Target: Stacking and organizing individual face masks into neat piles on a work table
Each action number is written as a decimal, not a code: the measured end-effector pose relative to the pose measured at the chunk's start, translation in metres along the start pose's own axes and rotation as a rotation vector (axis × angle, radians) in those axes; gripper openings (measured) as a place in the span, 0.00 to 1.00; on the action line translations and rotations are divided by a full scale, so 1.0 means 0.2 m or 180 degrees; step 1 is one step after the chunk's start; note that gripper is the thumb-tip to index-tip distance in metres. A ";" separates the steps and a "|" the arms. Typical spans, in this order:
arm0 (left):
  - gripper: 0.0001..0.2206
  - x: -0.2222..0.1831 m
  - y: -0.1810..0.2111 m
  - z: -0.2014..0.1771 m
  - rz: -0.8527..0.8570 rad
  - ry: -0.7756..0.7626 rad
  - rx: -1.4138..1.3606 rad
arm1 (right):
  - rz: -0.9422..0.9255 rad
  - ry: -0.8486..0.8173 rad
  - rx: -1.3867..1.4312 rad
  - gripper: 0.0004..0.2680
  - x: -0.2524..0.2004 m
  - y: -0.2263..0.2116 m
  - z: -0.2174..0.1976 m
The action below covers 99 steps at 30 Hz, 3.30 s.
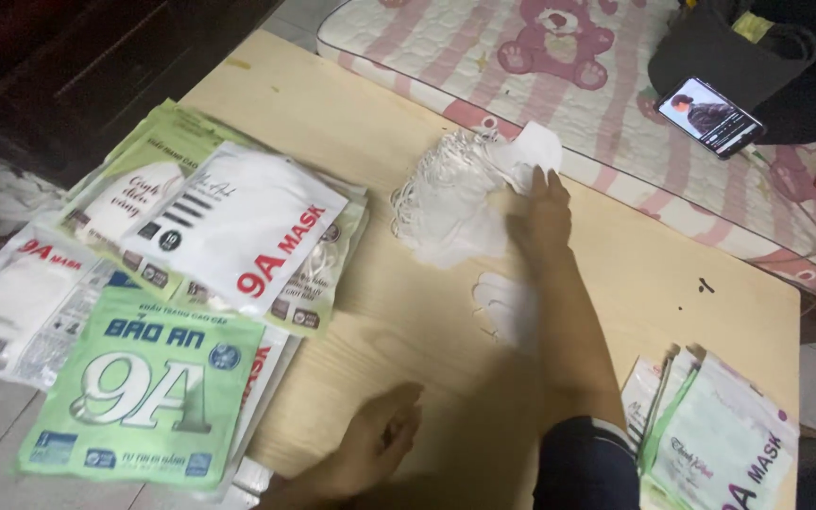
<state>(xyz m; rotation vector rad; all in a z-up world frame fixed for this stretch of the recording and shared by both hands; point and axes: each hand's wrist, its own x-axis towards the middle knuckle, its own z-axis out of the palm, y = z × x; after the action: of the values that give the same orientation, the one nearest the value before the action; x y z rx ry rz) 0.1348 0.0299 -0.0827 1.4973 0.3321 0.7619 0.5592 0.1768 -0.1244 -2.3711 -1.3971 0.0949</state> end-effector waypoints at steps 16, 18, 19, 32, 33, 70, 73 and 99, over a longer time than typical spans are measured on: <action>0.09 0.03 -0.12 0.00 0.0551 0.0126 0.0987 | -0.0843 0.0171 0.0915 0.15 0.35 -0.17 -0.04; 0.12 0.08 0.01 -0.02 0.0368 0.0054 0.1027 | 0.0168 -0.0854 0.1948 0.20 0.27 -0.40 -0.20; 0.12 0.10 0.05 -0.02 0.0374 0.0052 0.1026 | 0.0166 -0.0849 0.1945 0.20 0.24 -0.52 -0.26; 0.09 0.15 0.24 -0.04 -0.0011 -0.0008 0.0216 | -0.0550 -0.0309 0.0067 0.27 0.46 -0.22 0.17; 0.08 0.15 0.31 -0.04 -0.0429 0.0046 -0.0062 | -0.0572 -0.0046 0.0118 0.28 0.47 -0.13 0.18; 0.09 -0.23 -0.49 0.04 -0.0476 0.0952 0.0313 | 0.0449 0.0859 0.1575 0.13 -1.69 -0.19 -0.46; 0.09 -0.25 -0.54 0.05 -0.0512 0.1044 0.0294 | 0.0899 0.1398 0.1610 0.17 -1.56 0.06 -0.29; 0.16 -0.34 -0.34 0.12 -0.0611 -0.0369 -0.0434 | 0.0233 -0.0547 0.3738 0.06 -1.95 -0.44 -0.18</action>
<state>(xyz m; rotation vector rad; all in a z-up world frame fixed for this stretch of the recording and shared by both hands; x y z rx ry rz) 0.1176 -0.0249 -0.1633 1.3529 0.3246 0.5323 0.3001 -0.1284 -0.1117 -1.4172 -0.8865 0.8825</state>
